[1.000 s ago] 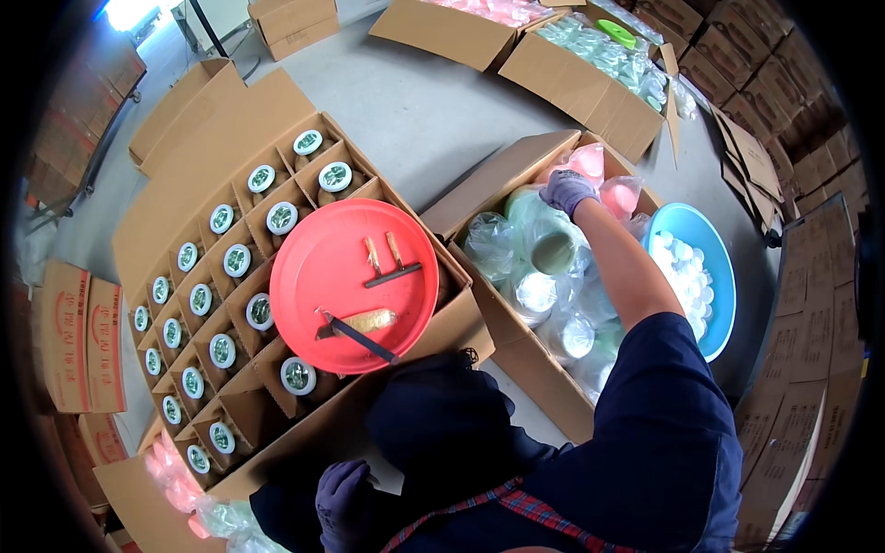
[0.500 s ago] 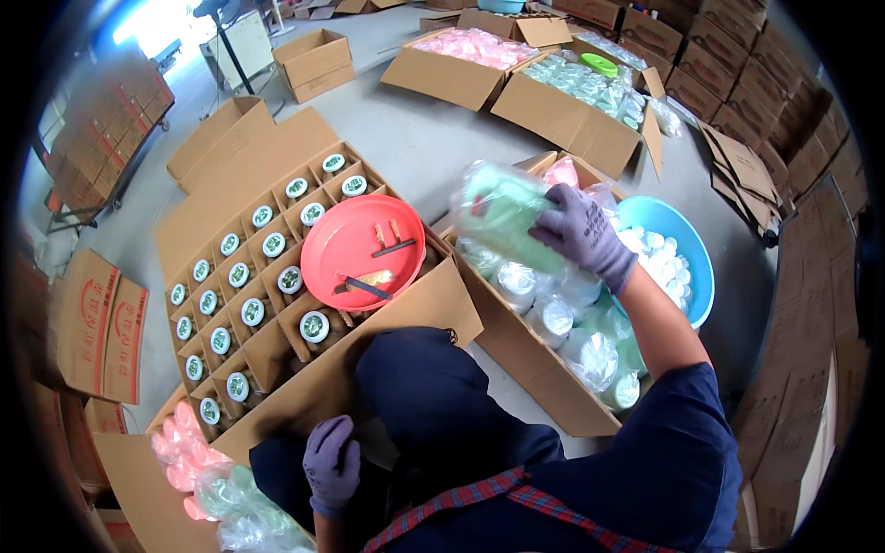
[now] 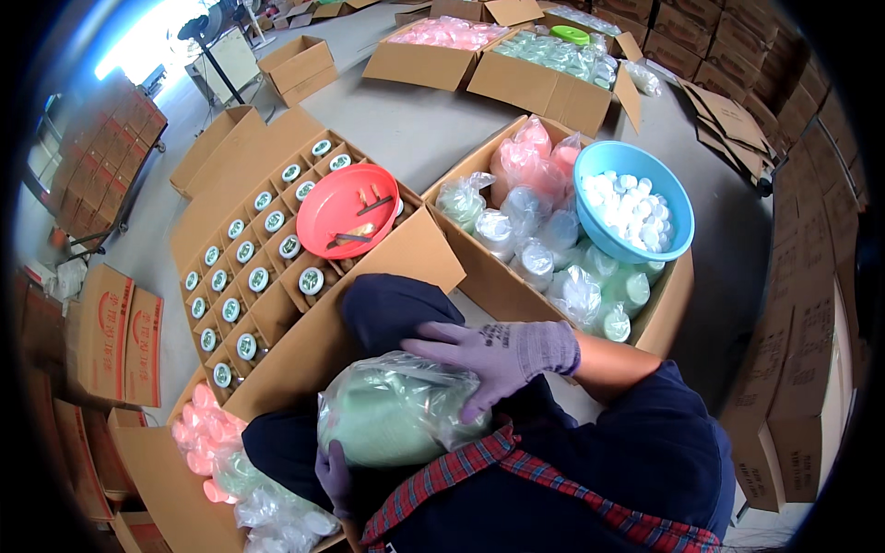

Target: The person sits on the floor in a warehouse and assembles thermos bottles. They place white plastic rings onto the necks of glass bottles arranged in a cardboard box. They then pick up pink and green thermos bodies, insert the glass bottles, and secure the lids.

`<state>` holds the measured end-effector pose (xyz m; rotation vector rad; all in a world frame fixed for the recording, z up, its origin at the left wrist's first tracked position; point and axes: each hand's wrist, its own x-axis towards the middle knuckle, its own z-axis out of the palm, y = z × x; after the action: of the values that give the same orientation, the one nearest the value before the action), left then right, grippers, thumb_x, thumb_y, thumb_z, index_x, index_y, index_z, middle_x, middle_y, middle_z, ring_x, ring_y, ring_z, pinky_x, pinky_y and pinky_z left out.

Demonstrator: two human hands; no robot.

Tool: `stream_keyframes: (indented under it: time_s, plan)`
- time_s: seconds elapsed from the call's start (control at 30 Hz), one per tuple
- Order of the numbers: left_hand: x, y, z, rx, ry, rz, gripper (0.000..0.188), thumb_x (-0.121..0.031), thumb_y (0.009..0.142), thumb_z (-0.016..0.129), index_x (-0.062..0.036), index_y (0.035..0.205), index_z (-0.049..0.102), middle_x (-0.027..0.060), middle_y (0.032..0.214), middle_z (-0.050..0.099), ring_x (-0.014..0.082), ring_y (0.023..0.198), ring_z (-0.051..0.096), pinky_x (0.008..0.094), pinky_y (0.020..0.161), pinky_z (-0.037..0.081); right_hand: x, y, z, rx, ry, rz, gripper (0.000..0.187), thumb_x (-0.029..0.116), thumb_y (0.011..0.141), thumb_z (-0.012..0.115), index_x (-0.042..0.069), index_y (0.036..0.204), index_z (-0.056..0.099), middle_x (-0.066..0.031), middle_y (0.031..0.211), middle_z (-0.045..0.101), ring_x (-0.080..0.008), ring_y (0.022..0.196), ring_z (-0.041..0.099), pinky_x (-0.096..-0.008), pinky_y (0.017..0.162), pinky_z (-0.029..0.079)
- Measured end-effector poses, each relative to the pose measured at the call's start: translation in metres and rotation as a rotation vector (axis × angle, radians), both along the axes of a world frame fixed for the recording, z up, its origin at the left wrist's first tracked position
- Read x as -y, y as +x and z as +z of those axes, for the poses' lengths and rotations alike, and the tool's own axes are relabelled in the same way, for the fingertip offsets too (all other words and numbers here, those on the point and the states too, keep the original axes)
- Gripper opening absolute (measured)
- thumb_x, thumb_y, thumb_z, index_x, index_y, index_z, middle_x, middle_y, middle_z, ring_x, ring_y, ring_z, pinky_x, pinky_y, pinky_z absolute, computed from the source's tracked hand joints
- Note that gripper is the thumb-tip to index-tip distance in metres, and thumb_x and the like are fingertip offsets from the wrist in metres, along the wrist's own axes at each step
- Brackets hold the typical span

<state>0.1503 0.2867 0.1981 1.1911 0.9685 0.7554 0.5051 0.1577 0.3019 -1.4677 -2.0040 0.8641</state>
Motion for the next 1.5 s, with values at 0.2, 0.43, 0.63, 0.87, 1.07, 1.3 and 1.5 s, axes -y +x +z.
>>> stream_keyframes:
  time_s: [0.2,0.43,0.63,0.87,1.07,1.3,1.5]
  plan:
    - [-0.001,0.018,0.047,-0.285,0.161,-0.201,0.046,-0.025,0.099,0.045,0.0043,0.135,0.047,0.0147,0.131,0.056,0.0234,0.114,0.057,0.0332,0.097,0.044,0.011,0.028,-0.016,-0.544,0.113,-0.611,0.024,0.020,0.090,0.065,0.002,0.106,0.065,-0.0090,0.092,0.068,-0.0216,0.085,0.067,-0.0325,0.075,0.054]
    - [-0.004,-0.002,-0.005,0.181,-0.027,-0.074,0.065,-0.029,0.088,0.063,0.0037,0.139,0.042,0.0138,0.132,0.054,0.0235,0.120,0.052,0.0353,0.105,0.038,-0.037,0.111,0.025,-0.317,1.503,-1.256,0.034,0.014,0.099,0.051,-0.008,0.125,0.053,-0.0215,0.127,0.057,-0.0336,0.120,0.053,-0.0410,0.106,0.041]
    - [-0.001,0.003,-0.021,0.211,-0.029,0.143,0.053,-0.019,0.087,0.067,0.0030,0.133,0.051,0.0094,0.122,0.061,0.0182,0.111,0.057,0.0327,0.099,0.043,-0.073,0.162,-0.271,0.682,-0.276,-0.332,0.038,0.029,0.084,0.065,0.001,0.109,0.060,-0.0220,0.119,0.062,-0.0413,0.105,0.061,-0.0455,0.086,0.050]
    - [-0.037,-0.010,0.072,-0.110,0.474,0.290,0.043,-0.025,0.085,0.075,0.0029,0.116,0.064,0.0058,0.106,0.067,0.0121,0.096,0.059,0.0282,0.090,0.046,-0.070,0.108,-0.257,0.315,-0.891,-0.618,0.049,0.042,0.084,0.062,-0.001,0.106,0.067,-0.0170,0.082,0.070,-0.0288,0.077,0.070,-0.0402,0.073,0.054]
    - [-0.100,0.020,0.129,-0.471,0.554,-0.212,0.045,-0.020,0.078,0.076,0.0019,0.116,0.065,0.0096,0.102,0.070,0.0191,0.093,0.066,0.0301,0.084,0.050,-0.045,0.080,-0.085,0.547,-0.069,-0.980,0.051,0.039,0.088,0.065,-0.004,0.115,0.061,-0.0205,0.111,0.065,-0.0314,0.103,0.066,-0.0404,0.088,0.051]
    - [-0.094,0.106,0.122,-0.236,0.870,0.067,0.036,-0.015,0.090,0.063,0.0025,0.121,0.060,0.0160,0.104,0.066,0.0259,0.093,0.066,0.0349,0.084,0.050,-0.132,-0.096,-0.006,-0.067,0.617,-0.141,0.063,0.031,0.087,0.064,-0.005,0.135,0.045,-0.0253,0.136,0.044,-0.0435,0.128,0.041,-0.0491,0.110,0.030]
    - [-0.097,0.048,0.078,0.062,0.513,-0.022,0.042,-0.017,0.096,0.052,-0.0013,0.135,0.050,0.0153,0.139,0.050,0.0229,0.129,0.047,0.0360,0.108,0.036,-0.160,-0.080,-0.032,-0.281,0.492,-0.089,0.056,0.035,0.091,0.054,-0.006,0.129,0.052,-0.0250,0.134,0.050,-0.0452,0.126,0.043,-0.0513,0.110,0.030]
